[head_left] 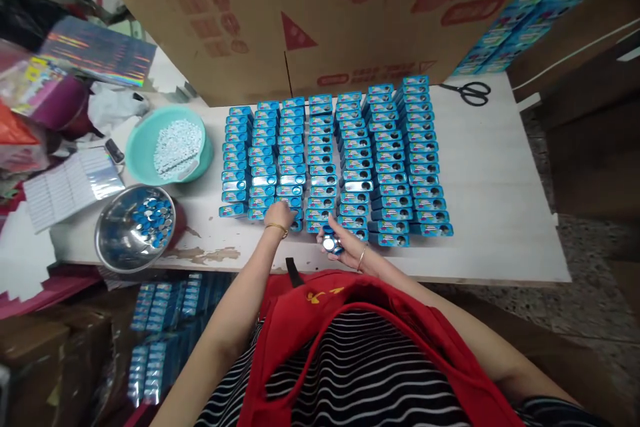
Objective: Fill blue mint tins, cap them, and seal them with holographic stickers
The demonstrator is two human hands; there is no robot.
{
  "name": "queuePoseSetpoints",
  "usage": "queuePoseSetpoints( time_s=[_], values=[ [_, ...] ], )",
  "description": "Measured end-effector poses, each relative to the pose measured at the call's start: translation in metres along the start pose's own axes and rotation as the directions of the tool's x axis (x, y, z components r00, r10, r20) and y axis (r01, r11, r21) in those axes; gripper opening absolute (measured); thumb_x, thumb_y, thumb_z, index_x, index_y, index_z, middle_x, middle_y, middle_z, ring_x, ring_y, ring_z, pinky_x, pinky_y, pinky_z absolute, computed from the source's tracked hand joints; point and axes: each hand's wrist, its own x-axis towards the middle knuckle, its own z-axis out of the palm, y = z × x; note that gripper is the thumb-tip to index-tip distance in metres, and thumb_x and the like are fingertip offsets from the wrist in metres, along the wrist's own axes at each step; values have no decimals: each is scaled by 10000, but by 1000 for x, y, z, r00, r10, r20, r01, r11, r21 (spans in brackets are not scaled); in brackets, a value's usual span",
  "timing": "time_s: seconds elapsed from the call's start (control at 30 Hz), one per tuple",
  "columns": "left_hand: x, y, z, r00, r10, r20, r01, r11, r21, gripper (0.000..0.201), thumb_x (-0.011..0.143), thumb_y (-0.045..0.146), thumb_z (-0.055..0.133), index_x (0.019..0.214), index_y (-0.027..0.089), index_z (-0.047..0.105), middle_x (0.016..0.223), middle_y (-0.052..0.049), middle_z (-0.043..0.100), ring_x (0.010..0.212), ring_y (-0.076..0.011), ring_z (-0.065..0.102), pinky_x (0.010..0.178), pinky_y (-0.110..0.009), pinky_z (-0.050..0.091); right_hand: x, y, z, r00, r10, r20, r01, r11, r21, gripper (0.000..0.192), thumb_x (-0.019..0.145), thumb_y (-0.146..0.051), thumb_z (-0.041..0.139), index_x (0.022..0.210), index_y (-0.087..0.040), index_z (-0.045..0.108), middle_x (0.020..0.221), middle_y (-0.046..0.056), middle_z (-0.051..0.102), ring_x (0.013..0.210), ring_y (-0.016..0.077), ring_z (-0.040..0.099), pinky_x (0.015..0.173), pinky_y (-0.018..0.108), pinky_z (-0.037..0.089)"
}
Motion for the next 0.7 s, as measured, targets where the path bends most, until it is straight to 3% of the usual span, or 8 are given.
queuePoseSetpoints(
  time_s=[0.2, 0.33, 0.43, 0.53, 0.6, 0.7],
  values=[
    [19, 7, -14, 985, -83, 153, 58, 986, 160, 307, 744, 465, 677, 781, 161, 681, 923, -186, 689, 958, -322, 649, 781, -372, 485, 10, -9, -10, 996, 74, 42, -74, 997, 7, 507, 795, -666, 562, 739, -162, 588, 634, 10, 573, 498, 90, 536, 305, 150, 301],
    [10, 7, -14, 994, -48, 98, 29, 982, 187, 306, 775, 469, 646, 771, 164, 671, 901, -166, 683, 935, -317, 643, 760, -371, 483, 20, -11, -13, 991, 124, 53, -125, 992, 24, 528, 799, -681, 542, 742, -158, 583, 630, 9, 577, 487, 90, 536, 308, 152, 317],
    [-19, 6, -2, 982, 186, -29, -188, 978, -91, 246, 812, 419, 621, 858, 180, 656, 806, -87, 662, 831, -224, 635, 746, -313, 481, 25, -9, -11, 989, 141, 32, -142, 990, 15, 534, 804, -691, 523, 734, -164, 569, 589, 3, 568, 466, 92, 532, 315, 157, 332],
    [-52, 6, 18, 899, 422, -118, -426, 783, -453, 257, 779, 365, 653, 961, 185, 632, 890, -49, 646, 814, -164, 608, 762, -280, 486, 26, -4, -7, 991, 135, 21, -135, 991, -14, 503, 793, -680, 553, 757, -178, 567, 532, -15, 547, 440, 99, 529, 315, 160, 328],
    [-67, 7, 31, 883, 446, -145, -445, 697, -562, 176, 773, 325, 638, 873, 182, 626, 885, -40, 635, 816, -156, 598, 768, -278, 484, 24, 0, -6, 989, 147, 23, -146, 988, -41, 477, 789, -660, 577, 749, -185, 562, 513, -19, 542, 430, 102, 526, 314, 160, 315],
    [-70, 1, 41, 949, 286, -135, -308, 732, -607, 123, 805, 296, 562, 769, 181, 585, 772, -17, 617, 734, -144, 583, 710, -264, 472, 17, 5, -9, 985, 169, 37, -167, 985, -54, 387, 826, -556, 594, 738, -180, 568, 524, -15, 553, 461, 108, 545, 339, 165, 338]
  ],
)
